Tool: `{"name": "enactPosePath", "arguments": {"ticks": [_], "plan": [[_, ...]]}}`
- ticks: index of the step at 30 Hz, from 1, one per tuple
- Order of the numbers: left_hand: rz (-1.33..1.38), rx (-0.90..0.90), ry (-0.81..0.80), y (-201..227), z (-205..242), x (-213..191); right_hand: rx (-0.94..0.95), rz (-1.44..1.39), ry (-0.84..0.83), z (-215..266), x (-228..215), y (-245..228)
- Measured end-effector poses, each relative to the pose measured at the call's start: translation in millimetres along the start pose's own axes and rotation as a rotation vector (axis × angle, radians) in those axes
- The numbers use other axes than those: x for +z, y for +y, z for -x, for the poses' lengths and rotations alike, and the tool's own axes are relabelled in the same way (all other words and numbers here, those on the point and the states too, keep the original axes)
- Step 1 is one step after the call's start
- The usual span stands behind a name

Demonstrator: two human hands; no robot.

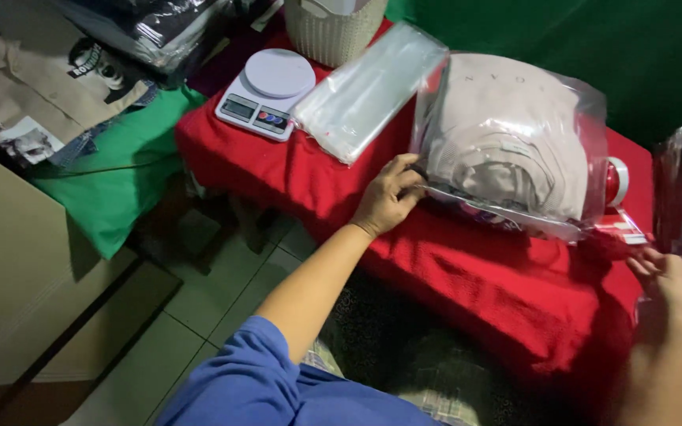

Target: Packing folded clothes into plastic bags and sealing them with tape.

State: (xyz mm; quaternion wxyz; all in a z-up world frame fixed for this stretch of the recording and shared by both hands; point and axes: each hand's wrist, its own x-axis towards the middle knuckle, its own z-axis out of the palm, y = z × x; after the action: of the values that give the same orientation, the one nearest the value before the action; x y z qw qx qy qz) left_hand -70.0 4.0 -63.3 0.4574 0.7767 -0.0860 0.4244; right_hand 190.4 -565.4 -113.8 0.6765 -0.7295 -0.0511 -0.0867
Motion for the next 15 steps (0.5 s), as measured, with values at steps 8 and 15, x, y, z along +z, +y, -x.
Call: {"name": "enactPosePath", "arguments": {"ticks": [8, 15], "plan": [[0.178, -0.058, 0.031, -9.5, 1.3, -7.7, 0.262, -0.383, -0.018, 50.1, 63.4, -9.2], [0.119, -0.057, 0.036, -9.4, 1.5, -6.3, 0.291, -0.499, 0.101, 116.7, 117.1, -92.0]]}}
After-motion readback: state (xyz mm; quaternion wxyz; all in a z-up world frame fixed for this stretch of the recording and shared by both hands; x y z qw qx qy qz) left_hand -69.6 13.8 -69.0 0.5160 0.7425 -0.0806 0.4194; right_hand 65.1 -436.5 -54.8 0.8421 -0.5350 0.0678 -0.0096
